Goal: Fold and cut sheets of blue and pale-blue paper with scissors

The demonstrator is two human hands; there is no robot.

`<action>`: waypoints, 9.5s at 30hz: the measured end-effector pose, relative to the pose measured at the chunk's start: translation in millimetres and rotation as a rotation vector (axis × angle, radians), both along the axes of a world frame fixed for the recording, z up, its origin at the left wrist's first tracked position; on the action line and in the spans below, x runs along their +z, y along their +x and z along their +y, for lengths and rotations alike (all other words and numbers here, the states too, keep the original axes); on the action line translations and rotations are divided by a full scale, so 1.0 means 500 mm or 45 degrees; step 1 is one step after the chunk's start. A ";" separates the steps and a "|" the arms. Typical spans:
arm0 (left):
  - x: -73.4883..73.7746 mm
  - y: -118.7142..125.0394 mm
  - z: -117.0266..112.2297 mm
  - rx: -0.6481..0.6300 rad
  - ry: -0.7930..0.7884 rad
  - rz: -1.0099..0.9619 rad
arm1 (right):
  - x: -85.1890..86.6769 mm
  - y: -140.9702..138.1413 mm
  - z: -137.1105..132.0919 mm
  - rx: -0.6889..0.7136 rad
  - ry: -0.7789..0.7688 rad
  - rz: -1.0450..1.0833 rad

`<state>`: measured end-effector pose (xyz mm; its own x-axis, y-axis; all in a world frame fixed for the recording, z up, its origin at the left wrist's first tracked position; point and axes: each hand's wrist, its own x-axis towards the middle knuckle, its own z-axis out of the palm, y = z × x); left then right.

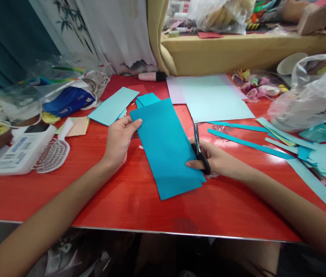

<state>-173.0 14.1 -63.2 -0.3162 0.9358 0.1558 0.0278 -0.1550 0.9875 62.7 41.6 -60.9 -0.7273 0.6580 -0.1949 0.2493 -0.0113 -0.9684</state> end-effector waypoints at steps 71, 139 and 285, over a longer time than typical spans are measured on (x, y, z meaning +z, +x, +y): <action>0.019 -0.041 0.002 -0.299 0.303 0.743 | 0.029 0.022 0.000 -0.015 0.024 -0.034; 0.047 -0.019 -0.024 -0.263 0.223 0.878 | 0.010 0.008 -0.018 -0.172 -0.046 -0.177; 0.020 -0.001 -0.032 -0.533 0.191 0.910 | -0.013 -0.012 -0.033 -0.308 0.014 -0.006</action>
<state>-173.4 -1.8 -53.1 0.2742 0.9074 0.3186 0.5495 -0.4197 0.7224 56.8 25.2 -67.3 -0.5471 0.8152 -0.1900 0.2450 -0.0611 -0.9676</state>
